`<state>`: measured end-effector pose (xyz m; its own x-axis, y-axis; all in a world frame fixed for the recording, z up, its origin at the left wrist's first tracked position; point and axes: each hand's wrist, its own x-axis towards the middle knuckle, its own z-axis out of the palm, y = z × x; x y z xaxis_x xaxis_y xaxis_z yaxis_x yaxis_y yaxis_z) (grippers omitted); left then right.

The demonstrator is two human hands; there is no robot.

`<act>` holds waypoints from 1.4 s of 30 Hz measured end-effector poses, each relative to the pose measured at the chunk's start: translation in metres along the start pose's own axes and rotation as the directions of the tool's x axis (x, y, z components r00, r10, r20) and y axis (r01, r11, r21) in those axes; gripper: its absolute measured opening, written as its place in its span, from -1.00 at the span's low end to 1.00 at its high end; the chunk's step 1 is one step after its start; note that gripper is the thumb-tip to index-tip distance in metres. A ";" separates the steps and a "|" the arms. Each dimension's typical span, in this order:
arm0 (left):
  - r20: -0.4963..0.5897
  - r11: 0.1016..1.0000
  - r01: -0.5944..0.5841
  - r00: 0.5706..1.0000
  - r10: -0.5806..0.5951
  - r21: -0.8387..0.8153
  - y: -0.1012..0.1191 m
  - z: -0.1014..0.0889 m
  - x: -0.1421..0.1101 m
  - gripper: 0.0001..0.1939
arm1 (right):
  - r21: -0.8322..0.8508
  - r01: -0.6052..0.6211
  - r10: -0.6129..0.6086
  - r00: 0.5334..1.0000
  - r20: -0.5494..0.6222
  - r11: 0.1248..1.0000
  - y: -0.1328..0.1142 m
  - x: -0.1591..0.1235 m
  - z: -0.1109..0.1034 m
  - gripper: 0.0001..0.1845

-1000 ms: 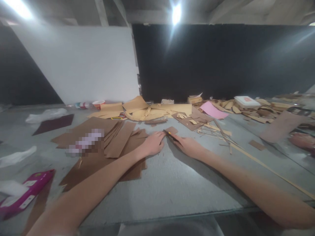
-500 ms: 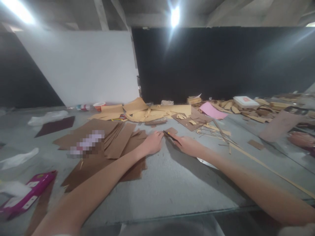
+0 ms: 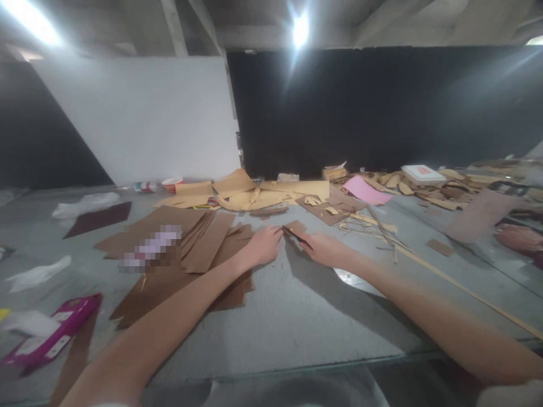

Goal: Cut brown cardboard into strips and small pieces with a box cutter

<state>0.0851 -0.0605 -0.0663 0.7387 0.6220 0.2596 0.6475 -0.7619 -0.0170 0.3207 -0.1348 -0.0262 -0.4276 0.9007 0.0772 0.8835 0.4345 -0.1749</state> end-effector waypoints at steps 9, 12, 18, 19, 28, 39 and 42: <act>-0.022 1.000 -0.014 1.000 0.014 -0.006 0.002 -0.001 0.000 -0.64 | 0.100 0.043 -0.046 0.998 0.033 0.994 0.000 -0.014 -0.016 -0.41; -0.023 1.000 0.000 1.000 0.000 -0.014 0.003 -0.001 -0.001 -0.62 | 0.133 0.077 -0.082 0.996 0.035 0.988 0.001 -0.017 -0.022 -0.40; -0.027 1.000 -0.007 1.000 0.007 0.003 0.004 -0.003 -0.001 -0.65 | 0.151 0.111 -0.117 0.993 0.034 0.982 0.004 -0.021 -0.027 -0.39; -0.027 1.000 -0.011 1.000 0.011 0.007 0.004 -0.004 -0.001 -0.66 | 0.157 0.121 -0.127 0.991 0.029 0.980 0.004 -0.022 -0.028 -0.40; -0.044 1.000 -0.004 0.999 0.004 0.002 0.003 -0.002 0.001 -0.73 | 0.200 0.133 -0.143 0.989 0.036 0.971 0.006 -0.032 -0.038 -0.42; -0.126 0.978 0.052 0.989 -0.079 -0.200 -0.002 0.009 -0.005 -0.82 | 0.186 0.075 -0.037 0.980 -0.197 0.980 0.043 -0.031 -0.044 -0.43; -0.172 0.958 0.009 0.983 -0.060 -0.286 -0.001 0.007 -0.007 -0.88 | 0.134 0.051 -0.007 0.951 -0.308 0.990 0.063 -0.018 -0.026 -0.40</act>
<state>0.0805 -0.0625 -0.0750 0.6555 0.6264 0.4219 0.5730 -0.7764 0.2625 0.3888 -0.1239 -0.0132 -0.3544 0.8559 0.3766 0.8272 0.4748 -0.3006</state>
